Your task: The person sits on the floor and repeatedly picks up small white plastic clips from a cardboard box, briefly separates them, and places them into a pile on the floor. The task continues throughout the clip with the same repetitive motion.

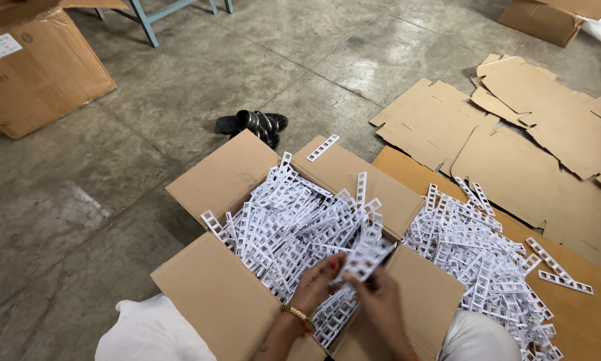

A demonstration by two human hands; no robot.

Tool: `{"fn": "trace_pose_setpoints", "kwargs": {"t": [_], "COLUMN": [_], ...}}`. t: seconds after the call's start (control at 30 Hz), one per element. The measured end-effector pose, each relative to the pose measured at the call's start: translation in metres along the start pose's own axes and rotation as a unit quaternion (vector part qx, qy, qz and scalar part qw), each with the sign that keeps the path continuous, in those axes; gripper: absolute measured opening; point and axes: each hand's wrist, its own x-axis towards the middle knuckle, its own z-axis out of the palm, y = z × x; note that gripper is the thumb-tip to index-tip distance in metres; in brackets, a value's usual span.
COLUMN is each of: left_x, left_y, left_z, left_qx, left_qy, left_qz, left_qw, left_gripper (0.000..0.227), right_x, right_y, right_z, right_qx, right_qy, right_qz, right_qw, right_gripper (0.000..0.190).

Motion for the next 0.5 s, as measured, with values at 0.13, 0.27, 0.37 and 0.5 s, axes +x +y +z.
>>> {"fn": "trace_pose_setpoints", "kwargs": {"t": [0.13, 0.27, 0.37, 0.5], "left_x": [0.005, 0.002, 0.017, 0.053], "left_y": [0.020, 0.047, 0.058, 0.070], "left_z": [0.003, 0.006, 0.011, 0.016], "left_qx": [0.205, 0.485, 0.563, 0.668], "left_qy": [0.144, 0.237, 0.230, 0.212], "left_qz": [0.262, 0.369, 0.425, 0.426], "left_qw": [0.932, 0.756, 0.670, 0.572], "left_gripper": [0.030, 0.044, 0.049, 0.066], "right_x": [0.024, 0.041, 0.041, 0.045], "right_y": [-0.009, -0.011, -0.004, -0.006], "right_z": [-0.064, -0.125, -0.146, -0.131], "right_qx": [0.002, 0.242, 0.324, 0.243], "right_qy": [0.165, 0.269, 0.275, 0.284], "right_qz": [-0.049, -0.070, -0.035, -0.073], "right_qw": [0.985, 0.929, 0.905, 0.925], "right_gripper": [0.022, 0.026, 0.030, 0.048]}}
